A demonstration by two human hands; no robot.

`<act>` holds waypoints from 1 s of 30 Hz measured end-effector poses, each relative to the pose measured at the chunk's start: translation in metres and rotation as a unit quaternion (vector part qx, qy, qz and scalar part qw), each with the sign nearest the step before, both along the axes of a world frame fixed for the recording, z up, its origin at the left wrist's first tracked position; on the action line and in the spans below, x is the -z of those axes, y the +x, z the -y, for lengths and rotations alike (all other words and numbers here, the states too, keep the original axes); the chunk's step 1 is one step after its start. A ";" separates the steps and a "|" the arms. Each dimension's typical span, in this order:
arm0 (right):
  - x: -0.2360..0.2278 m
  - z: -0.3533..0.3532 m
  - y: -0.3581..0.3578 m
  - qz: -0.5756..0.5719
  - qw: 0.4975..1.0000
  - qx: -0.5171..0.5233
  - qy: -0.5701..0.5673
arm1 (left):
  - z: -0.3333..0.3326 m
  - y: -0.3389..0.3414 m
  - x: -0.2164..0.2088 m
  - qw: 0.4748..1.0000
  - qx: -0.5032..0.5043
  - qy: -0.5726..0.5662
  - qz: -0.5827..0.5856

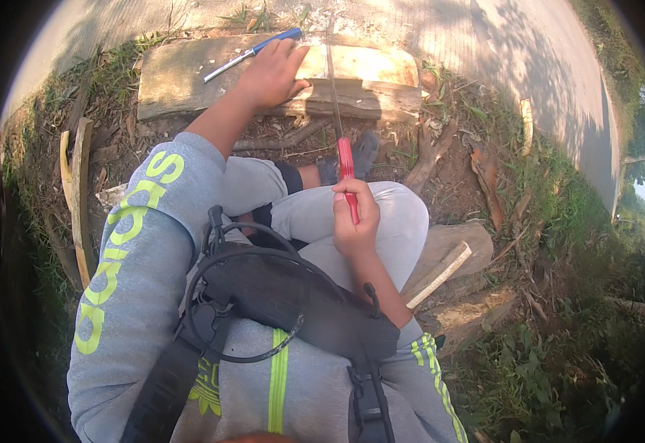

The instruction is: The person carves a piece of wood with a chisel and then saws another piece of wood.

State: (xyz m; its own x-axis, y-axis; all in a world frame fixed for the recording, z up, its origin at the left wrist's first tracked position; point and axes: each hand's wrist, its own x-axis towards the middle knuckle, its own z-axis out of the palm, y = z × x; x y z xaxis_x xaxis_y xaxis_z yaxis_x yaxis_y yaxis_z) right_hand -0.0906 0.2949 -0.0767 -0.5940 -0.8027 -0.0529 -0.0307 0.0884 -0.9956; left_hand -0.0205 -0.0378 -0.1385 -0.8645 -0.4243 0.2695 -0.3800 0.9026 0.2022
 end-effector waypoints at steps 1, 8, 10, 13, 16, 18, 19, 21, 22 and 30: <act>-0.008 -0.009 0.006 0.043 0.999 0.002 -0.018 | -0.002 -0.001 -0.008 1.000 -0.009 0.010 0.016; 0.001 0.131 -0.035 0.141 0.984 0.002 -0.106 | 0.005 0.004 0.009 0.999 -0.016 -0.029 0.009; -0.008 0.103 -0.024 0.168 0.981 -0.001 -0.100 | 0.004 0.008 0.008 1.000 0.002 -0.014 -0.011; -0.009 0.010 0.003 0.141 0.984 0.005 -0.105 | 0.007 0.000 0.001 1.000 0.008 0.000 -0.026; -0.003 0.004 0.012 0.104 0.989 0.034 -0.100 | 0.002 0.001 0.005 1.000 -0.008 -0.003 -0.024; 0.023 0.074 -0.012 0.011 0.996 0.059 -0.068 | 0.004 -0.001 0.009 0.999 -0.017 -0.009 -0.032; 0.030 0.098 -0.021 -0.030 0.996 0.071 -0.048 | -0.002 -0.003 -0.006 1.000 -0.002 0.002 -0.027; 0.028 0.113 -0.024 -0.003 0.997 0.062 -0.051 | 0.004 0.006 0.002 0.999 0.010 -0.017 -0.029; 0.028 0.105 -0.024 0.003 0.997 0.051 -0.052 | 0.007 0.008 0.005 0.999 0.016 -0.024 -0.032; -0.018 0.024 0.005 0.134 0.984 0.061 -0.098 | -0.004 -0.002 -0.022 0.999 -0.020 0.033 0.011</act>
State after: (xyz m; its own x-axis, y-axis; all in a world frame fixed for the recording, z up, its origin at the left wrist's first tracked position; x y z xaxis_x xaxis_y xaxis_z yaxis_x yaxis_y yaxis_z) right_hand -0.0854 0.2711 -0.0590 -0.6731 -0.7360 -0.0720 0.2342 -0.1198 -0.9648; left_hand -0.0226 -0.0338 -0.1165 -0.8524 -0.4743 0.2203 -0.4201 0.8718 0.2518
